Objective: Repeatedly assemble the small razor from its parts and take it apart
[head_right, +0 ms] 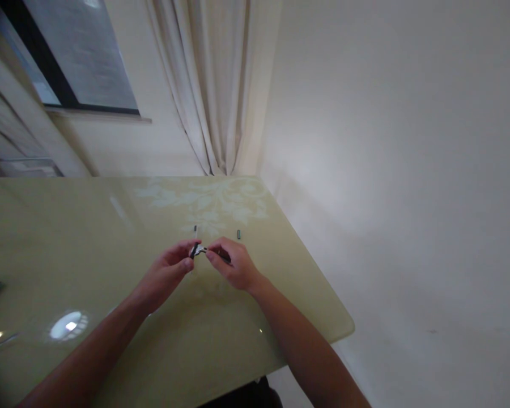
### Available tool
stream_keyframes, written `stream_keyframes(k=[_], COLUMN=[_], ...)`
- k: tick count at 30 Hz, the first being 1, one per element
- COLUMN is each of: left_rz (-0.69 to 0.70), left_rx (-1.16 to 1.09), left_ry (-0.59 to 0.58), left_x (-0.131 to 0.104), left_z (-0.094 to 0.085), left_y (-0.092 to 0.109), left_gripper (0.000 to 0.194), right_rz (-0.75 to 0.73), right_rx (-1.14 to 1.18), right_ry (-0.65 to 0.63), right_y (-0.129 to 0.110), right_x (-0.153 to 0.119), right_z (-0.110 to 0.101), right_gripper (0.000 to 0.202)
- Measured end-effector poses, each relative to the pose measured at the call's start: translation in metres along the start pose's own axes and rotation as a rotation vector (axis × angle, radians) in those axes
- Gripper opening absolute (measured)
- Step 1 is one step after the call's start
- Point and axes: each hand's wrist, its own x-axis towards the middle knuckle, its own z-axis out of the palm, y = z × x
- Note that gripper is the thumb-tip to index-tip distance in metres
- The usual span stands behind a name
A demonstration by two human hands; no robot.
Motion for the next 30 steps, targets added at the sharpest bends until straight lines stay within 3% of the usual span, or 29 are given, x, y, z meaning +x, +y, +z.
stream_keyframes(k=[30], left_rz=[0.021], left_rx=[0.003], left_ry=[0.009], left_x=[0.0011], left_z=[-0.0006], left_y=[-0.0022], left_gripper=[0.046], right_rz=[-0.068], right_rx=[-0.03], right_ry=[0.014], right_y=[0.0068], right_x=[-0.0013], right_z=[0.0008], right_gripper=[0.022])
